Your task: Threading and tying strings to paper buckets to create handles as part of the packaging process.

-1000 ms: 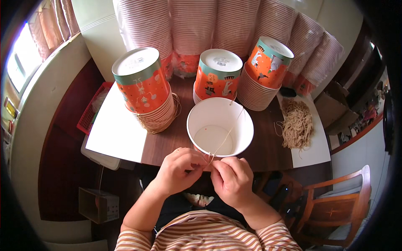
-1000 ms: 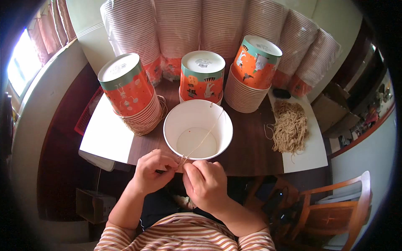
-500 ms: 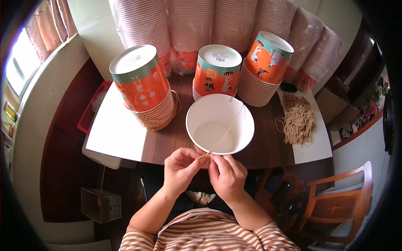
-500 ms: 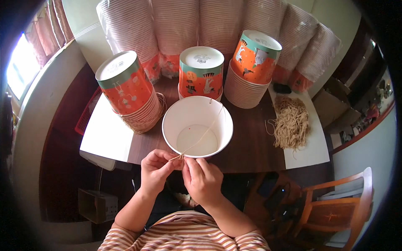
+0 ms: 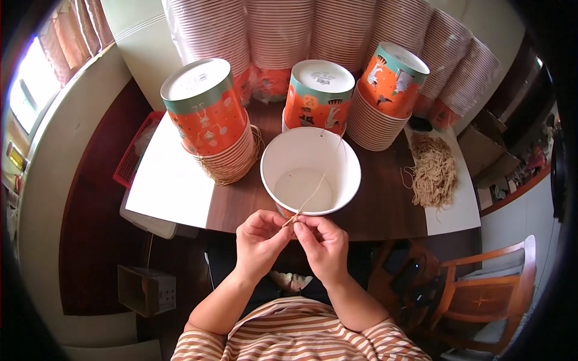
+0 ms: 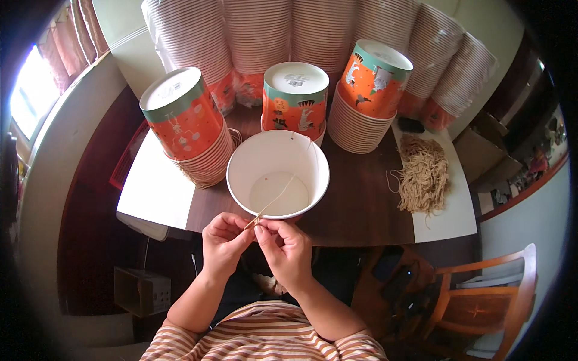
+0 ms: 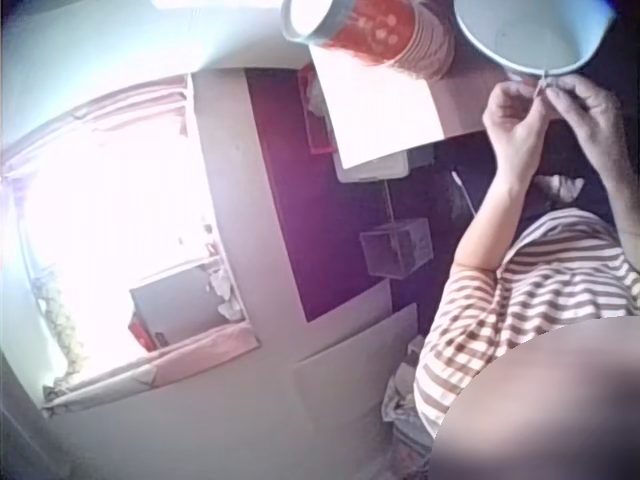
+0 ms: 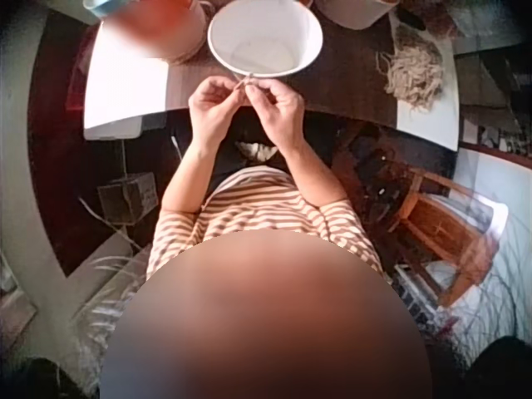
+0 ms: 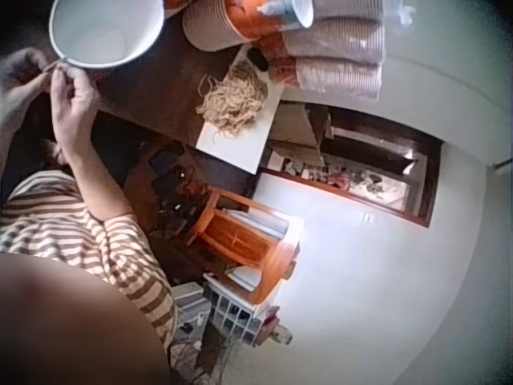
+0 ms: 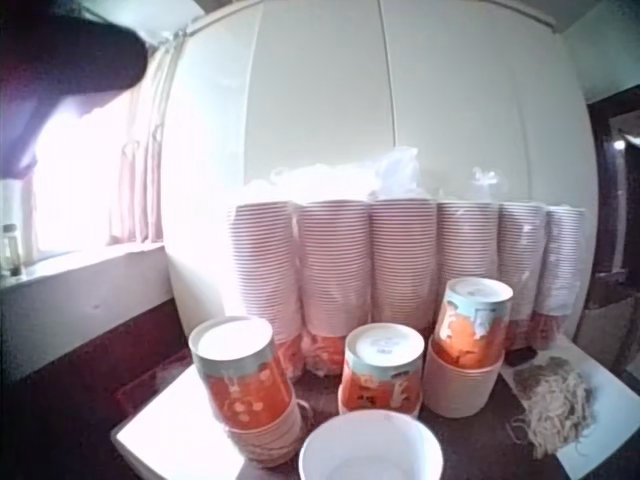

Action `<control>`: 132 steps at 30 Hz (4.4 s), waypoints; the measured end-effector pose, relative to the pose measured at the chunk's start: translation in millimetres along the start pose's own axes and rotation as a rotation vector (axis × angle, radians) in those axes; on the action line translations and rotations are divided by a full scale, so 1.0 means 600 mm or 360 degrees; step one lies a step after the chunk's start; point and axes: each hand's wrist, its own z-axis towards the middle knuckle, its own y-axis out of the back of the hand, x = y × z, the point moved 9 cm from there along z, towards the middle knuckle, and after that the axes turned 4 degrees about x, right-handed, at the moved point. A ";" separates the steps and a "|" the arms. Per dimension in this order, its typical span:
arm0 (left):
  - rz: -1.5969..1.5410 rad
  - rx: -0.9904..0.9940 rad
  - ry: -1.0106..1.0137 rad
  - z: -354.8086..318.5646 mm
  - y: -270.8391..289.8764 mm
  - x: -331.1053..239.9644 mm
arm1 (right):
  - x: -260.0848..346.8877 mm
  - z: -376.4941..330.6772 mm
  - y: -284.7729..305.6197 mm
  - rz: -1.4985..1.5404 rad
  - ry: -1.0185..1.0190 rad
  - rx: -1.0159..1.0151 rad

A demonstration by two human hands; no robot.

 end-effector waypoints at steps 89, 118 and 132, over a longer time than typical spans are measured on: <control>0.0137 -0.0175 -0.0096 -0.009 0.042 0.022 | -0.060 0.016 -0.050 0.1028 -0.0450 0.0230; -0.0440 -0.0038 0.0202 -0.002 0.027 0.049 | -0.040 0.018 -0.027 0.0288 0.0027 -0.0038; -0.0106 -0.0013 0.0050 -0.023 0.039 0.032 | -0.050 0.016 -0.019 0.0446 -0.0115 0.0013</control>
